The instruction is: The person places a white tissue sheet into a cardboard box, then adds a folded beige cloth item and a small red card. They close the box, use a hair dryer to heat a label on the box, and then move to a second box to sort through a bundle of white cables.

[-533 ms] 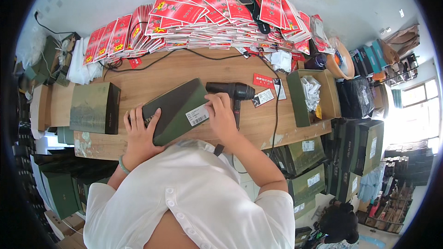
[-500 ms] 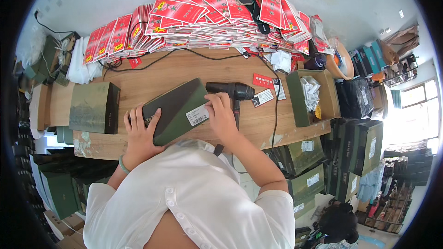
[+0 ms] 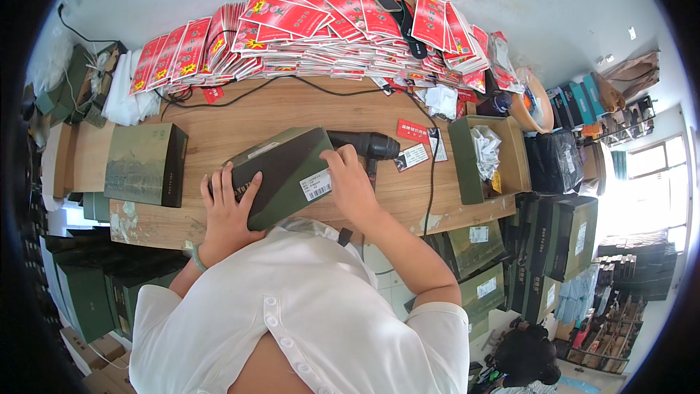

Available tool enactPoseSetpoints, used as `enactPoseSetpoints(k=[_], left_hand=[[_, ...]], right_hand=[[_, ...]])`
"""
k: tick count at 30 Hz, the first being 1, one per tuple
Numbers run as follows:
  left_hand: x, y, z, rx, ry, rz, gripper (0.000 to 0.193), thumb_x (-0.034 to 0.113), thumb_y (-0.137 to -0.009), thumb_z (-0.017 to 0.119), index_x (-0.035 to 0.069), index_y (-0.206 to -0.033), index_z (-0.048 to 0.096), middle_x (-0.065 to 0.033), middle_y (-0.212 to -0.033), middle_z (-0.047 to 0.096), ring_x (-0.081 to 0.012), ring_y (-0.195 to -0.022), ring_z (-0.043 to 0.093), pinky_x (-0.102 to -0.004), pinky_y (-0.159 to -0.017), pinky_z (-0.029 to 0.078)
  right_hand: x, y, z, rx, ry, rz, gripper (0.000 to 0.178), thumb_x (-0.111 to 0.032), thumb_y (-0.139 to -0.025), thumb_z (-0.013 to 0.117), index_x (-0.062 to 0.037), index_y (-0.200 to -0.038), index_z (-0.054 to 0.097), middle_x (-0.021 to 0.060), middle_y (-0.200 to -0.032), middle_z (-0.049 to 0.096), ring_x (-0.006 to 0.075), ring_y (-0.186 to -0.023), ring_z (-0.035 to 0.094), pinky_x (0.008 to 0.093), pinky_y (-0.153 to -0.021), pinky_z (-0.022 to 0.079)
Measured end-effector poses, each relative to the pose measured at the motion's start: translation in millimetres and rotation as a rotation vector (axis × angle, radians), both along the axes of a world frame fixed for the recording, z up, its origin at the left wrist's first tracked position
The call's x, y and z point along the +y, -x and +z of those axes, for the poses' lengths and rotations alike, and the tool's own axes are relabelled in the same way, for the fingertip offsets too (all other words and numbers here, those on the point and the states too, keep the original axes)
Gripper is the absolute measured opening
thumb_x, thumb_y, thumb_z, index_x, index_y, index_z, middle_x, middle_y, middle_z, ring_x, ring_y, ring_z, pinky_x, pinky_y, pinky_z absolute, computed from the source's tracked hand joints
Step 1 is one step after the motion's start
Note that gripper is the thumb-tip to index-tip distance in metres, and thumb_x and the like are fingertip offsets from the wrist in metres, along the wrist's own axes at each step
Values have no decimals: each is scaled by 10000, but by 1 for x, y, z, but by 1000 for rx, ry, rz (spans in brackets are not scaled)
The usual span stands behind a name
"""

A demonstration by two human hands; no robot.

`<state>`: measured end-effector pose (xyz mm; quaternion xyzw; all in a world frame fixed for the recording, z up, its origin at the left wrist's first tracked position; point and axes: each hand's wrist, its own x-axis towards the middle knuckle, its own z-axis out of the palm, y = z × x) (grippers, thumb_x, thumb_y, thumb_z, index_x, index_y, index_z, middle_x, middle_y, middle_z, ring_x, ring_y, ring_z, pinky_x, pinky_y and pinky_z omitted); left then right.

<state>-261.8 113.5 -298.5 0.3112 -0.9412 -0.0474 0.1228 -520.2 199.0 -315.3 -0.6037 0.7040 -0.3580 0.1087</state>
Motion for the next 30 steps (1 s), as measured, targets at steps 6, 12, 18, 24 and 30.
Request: enactPoseSetpoints(k=[6, 12, 18, 24, 30], left_hand=[[0, -1, 1, -8, 11, 3, 1031, 410, -566, 834, 196, -1482, 412, -333, -1443, 289, -482, -1323, 300, -675, -1068, 213], [-1, -1, 2, 8, 54, -4, 974, 482, -620, 806, 170, -1465, 437, -333, -1437, 290, -477, -1300, 315, -672, -1052, 236], [-2, -1, 1, 8, 44, -13, 992, 474, -622, 806, 175, -1481, 412, -341, -1437, 291, -485, -1301, 313, -679, -1051, 230], [-2, -1, -2, -1, 76, -16, 994, 520, -632, 800, 177, -1482, 416, -333, -1442, 284, -469, -1292, 318, -662, -1066, 225], [-3, -5, 6, -9, 26, -34, 1018, 510, -598, 825, 178, -1474, 428, -325, -1447, 285, -465, -1312, 302, -649, -1078, 213]], right_hand=[[4, 0, 1, -54, 30, 17, 310, 107, -841, 580, -36, -1115, 568, 122, -1014, 480, 257, -833, 609, 371, -714, 513], [13, 0, -18, -33, 74, -208, 172, 42, -840, 674, 4, -1000, 625, 114, -967, 541, 254, -824, 616, 346, -676, 508], [5, -7, -28, 2, 127, -216, 105, 10, -851, 669, 23, -942, 618, 159, -946, 599, 318, -840, 610, 393, -694, 498], [9, -14, -22, 78, 54, -209, 86, 26, -863, 605, 20, -943, 574, 183, -943, 592, 389, -877, 587, 439, -764, 486], [23, -5, 2, -157, -179, -110, 123, 7, -857, 617, 13, -968, 565, 172, -954, 586, 369, -907, 577, 429, -806, 475]])
